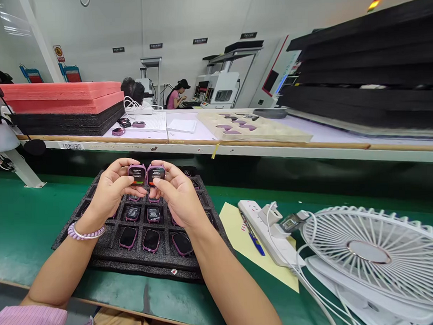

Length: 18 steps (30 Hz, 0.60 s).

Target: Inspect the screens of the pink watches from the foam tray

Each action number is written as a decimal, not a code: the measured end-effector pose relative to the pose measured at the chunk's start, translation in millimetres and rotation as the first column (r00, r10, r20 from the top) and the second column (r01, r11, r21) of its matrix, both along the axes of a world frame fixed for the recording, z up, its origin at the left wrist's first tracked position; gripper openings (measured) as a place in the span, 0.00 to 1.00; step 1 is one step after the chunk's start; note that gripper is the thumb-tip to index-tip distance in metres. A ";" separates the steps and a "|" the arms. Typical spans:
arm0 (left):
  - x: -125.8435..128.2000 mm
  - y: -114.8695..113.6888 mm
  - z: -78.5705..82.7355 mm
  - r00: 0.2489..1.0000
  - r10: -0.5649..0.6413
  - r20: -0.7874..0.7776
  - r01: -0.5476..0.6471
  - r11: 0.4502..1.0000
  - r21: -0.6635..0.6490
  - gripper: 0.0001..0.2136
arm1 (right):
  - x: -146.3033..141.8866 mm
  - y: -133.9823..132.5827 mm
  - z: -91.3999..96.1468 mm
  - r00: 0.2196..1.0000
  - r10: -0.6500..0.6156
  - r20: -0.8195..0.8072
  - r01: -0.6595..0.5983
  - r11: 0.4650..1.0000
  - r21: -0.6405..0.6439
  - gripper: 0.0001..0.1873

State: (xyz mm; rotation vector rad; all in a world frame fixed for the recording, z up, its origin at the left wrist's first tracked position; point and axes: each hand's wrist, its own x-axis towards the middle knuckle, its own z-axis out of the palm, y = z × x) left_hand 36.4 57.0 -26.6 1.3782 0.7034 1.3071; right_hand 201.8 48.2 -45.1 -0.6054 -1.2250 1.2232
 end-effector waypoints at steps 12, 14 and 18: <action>-0.3 -59.5 17.3 0.933 -0.337 0.129 0.338 0.941 0.019 0.24 | 2.5 -5.2 5.9 0.998 0.053 -0.034 -0.052 0.998 0.039 0.30; -6.0 -87.0 20.9 0.744 -0.630 0.221 0.664 0.736 -0.136 0.26 | 4.1 -14.5 9.7 0.996 0.094 0.006 -0.094 0.994 0.060 0.30; -22.5 -119.9 21.2 0.611 -0.748 0.259 0.787 0.541 -0.296 0.28 | 9.0 -48.3 19.9 0.984 0.103 0.143 -0.123 0.982 0.140 0.24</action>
